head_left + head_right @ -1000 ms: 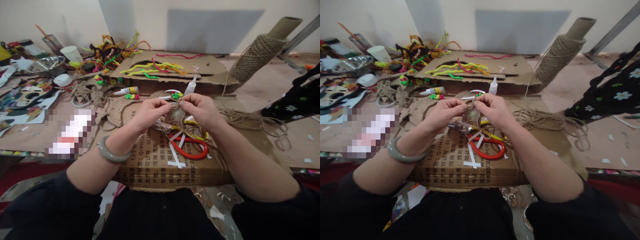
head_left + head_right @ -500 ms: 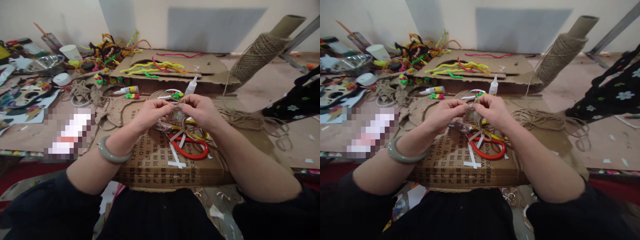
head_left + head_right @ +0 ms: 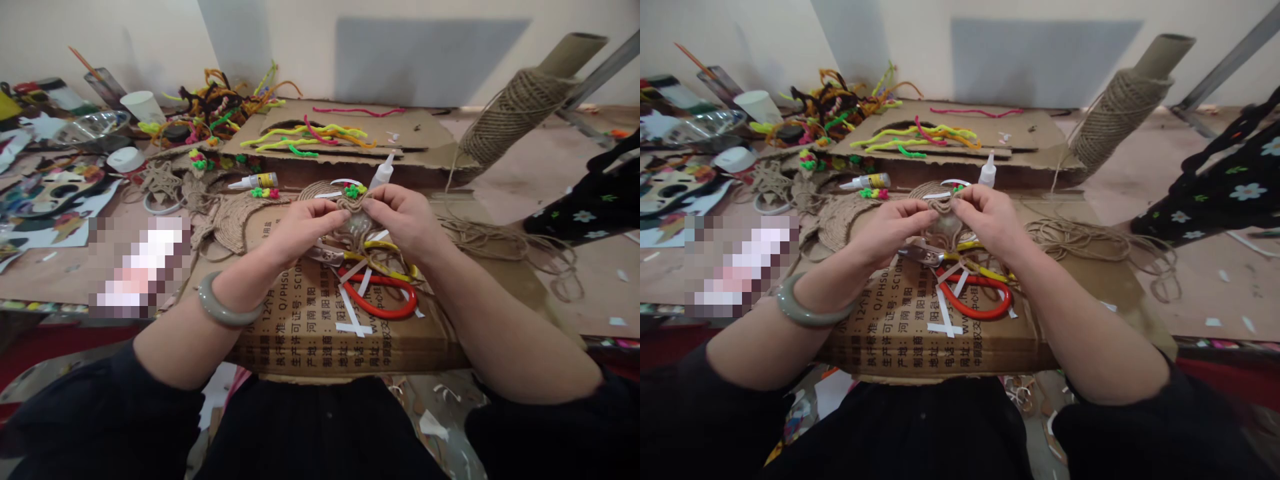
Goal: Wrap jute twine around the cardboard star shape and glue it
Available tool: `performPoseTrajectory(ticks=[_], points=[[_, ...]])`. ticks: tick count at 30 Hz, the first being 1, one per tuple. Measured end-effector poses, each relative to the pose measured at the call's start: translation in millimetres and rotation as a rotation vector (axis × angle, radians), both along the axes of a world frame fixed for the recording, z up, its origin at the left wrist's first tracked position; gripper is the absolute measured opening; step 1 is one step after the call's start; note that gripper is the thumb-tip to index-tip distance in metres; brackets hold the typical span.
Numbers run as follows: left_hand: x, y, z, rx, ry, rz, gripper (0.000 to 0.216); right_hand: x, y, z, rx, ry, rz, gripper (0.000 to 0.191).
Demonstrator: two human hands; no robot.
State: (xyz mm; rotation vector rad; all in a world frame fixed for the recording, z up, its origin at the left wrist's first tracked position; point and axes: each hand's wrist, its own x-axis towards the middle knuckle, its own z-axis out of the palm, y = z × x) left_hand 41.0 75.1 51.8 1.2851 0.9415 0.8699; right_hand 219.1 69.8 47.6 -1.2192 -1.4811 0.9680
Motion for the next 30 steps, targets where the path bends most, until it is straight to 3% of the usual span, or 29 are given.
performPoseTrajectory(ticks=[5, 12, 20, 26, 28, 30], points=[[-1, 3, -5.1, 0.014, -0.054, -0.011, 0.021, -1, 3, -1.2, -0.026, 0.090, 0.004, 0.014], [1, 6, -5.7, 0.031, -0.130, 0.135, 0.018, -1, 1, 0.2, -0.032, 0.010, 0.039, 0.015], [2, 4, -4.8, 0.005, -0.192, 0.148, 0.021, -4, -1, 1.4, -0.075, -0.046, 0.093, 0.016], [2, 4, -5.0, -0.010, -0.184, 0.149, 0.023, -4, -5, 3.3, -0.058, 0.011, 0.122, 0.032], [2, 4, -3.8, 0.002, -0.184, 0.175, 0.021, 2, -2, 4.6, -0.006, 0.046, 0.091, 0.036], [1, 4, -2.9, 0.023, -0.179, 0.192, 0.019, 15, 7, 3.2, 0.098, 0.085, -0.043, 0.034]])
